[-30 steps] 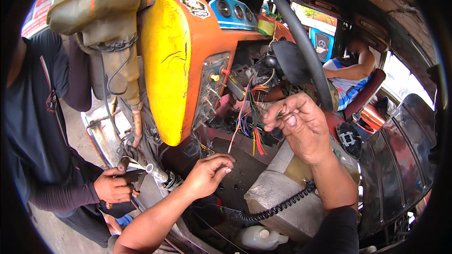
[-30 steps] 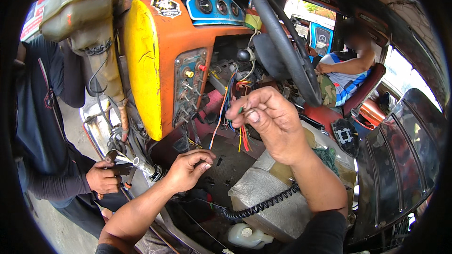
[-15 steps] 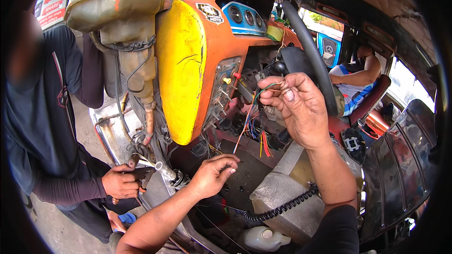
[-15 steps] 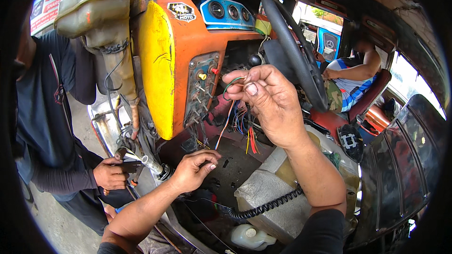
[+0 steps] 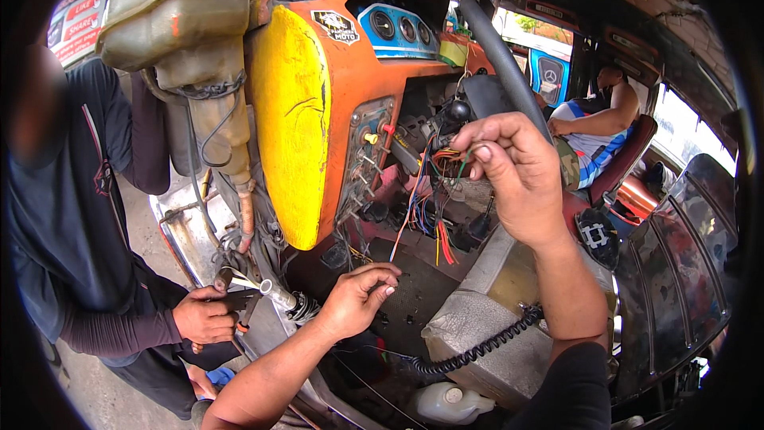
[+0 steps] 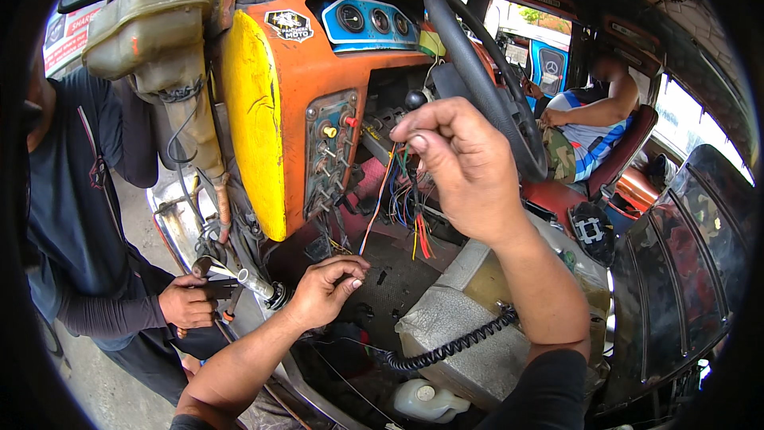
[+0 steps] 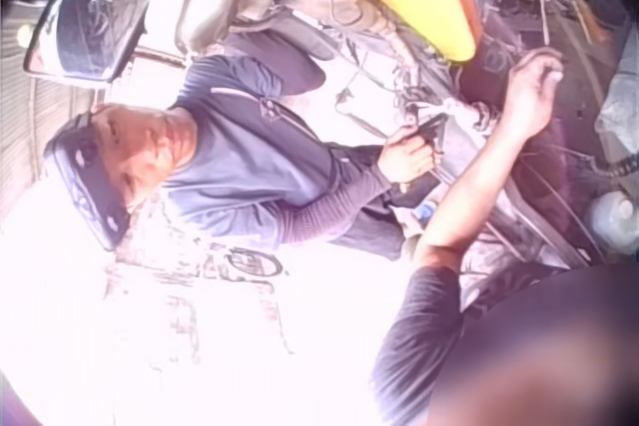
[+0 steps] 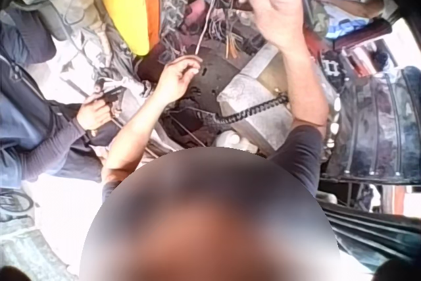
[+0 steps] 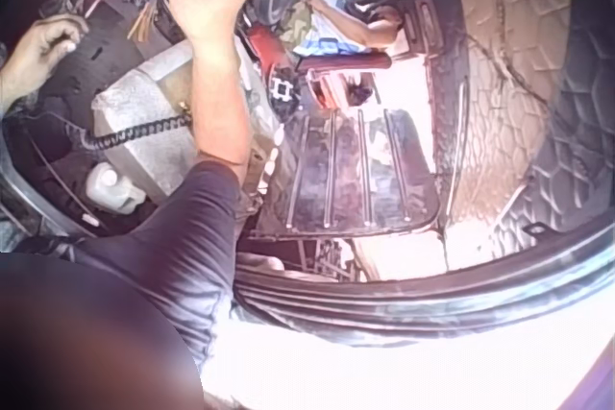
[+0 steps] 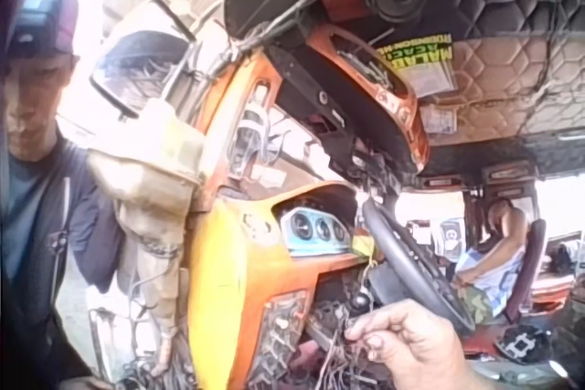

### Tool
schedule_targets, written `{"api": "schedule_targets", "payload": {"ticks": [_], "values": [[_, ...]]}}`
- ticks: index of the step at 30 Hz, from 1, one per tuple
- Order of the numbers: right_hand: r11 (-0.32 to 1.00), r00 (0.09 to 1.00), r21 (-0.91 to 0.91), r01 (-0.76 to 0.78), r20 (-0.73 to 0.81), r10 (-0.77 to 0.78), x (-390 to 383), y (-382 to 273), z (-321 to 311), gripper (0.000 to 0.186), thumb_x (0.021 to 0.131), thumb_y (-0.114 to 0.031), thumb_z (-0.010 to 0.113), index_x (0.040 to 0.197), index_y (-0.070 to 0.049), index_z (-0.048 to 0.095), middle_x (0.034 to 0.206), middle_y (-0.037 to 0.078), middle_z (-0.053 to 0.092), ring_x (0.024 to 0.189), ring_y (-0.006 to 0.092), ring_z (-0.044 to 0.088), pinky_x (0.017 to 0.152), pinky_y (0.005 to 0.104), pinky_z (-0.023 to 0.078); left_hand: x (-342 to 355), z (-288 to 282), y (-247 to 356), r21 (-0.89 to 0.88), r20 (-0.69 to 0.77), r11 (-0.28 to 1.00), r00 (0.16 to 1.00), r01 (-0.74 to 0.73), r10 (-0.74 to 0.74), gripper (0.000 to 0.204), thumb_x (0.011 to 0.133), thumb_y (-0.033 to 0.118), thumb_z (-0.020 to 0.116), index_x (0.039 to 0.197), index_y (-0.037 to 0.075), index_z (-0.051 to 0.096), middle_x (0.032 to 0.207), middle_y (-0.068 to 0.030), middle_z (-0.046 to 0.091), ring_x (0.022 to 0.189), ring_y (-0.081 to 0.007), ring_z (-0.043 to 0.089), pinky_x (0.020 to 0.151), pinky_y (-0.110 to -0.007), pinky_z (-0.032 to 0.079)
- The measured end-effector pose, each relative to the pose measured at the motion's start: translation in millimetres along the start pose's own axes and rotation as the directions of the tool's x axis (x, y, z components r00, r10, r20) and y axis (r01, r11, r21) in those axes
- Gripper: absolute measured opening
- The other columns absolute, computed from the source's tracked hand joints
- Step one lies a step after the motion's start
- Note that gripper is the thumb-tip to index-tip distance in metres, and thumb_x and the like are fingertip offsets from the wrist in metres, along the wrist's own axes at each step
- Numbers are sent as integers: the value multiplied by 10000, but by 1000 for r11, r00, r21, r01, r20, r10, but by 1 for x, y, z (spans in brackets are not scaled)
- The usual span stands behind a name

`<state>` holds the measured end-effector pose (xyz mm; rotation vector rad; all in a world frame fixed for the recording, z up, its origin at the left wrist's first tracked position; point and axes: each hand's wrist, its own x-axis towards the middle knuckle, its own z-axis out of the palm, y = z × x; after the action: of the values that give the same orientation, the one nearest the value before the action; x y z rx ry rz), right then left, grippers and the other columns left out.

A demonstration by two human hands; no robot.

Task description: The person works on the exposed wiring under the dashboard of a vehicle, stripping wire ends and twisting connections with a coworker. They use a screwdriver to strip insulation and join wires by hand, focusing on the steering column area.

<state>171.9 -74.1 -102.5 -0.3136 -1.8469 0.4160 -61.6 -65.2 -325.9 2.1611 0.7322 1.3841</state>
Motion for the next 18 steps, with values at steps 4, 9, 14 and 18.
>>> {"api": "schedule_targets", "payload": {"ticks": [4,9,14,18], "values": [[969,996,-242,41,83,-21,22,-15,15,67,1076,35,604,1114,-9,638,1029,66,737,812,66,665,696,230,562,0,3,-1,-5,-1,1000,1000,7,-7,124,989,-17,747,1100,4,695,1233,-149,761,1133,-283,754,996,-386,592],[955,990,-287,71,135,-33,76,-16,42,50,1077,27,594,1070,10,641,957,56,716,768,77,678,655,244,572,0,3,1,-27,-23,1000,1000,-4,3,120,992,-15,747,1099,2,696,1226,-152,761,1115,-279,754,980,-378,593],[912,992,-398,102,108,-64,121,-2,64,71,1020,-49,687,981,5,708,758,110,719,644,165,721,632,366,589,-1,4,7,-23,-23,1000,1000,1,-2,119,992,-12,749,1097,1,695,1215,-154,763,1113,-282,754,977,-383,593],[859,973,-457,229,142,-184,123,9,73,115,972,-111,741,975,4,742,852,229,745,855,423,756,779,497,591,-1,3,10,3,-39,1000,999,-23,23,108,986,-31,740,1077,2,693,1209,-158,764,1109,-283,754,977,-384,593]]}}
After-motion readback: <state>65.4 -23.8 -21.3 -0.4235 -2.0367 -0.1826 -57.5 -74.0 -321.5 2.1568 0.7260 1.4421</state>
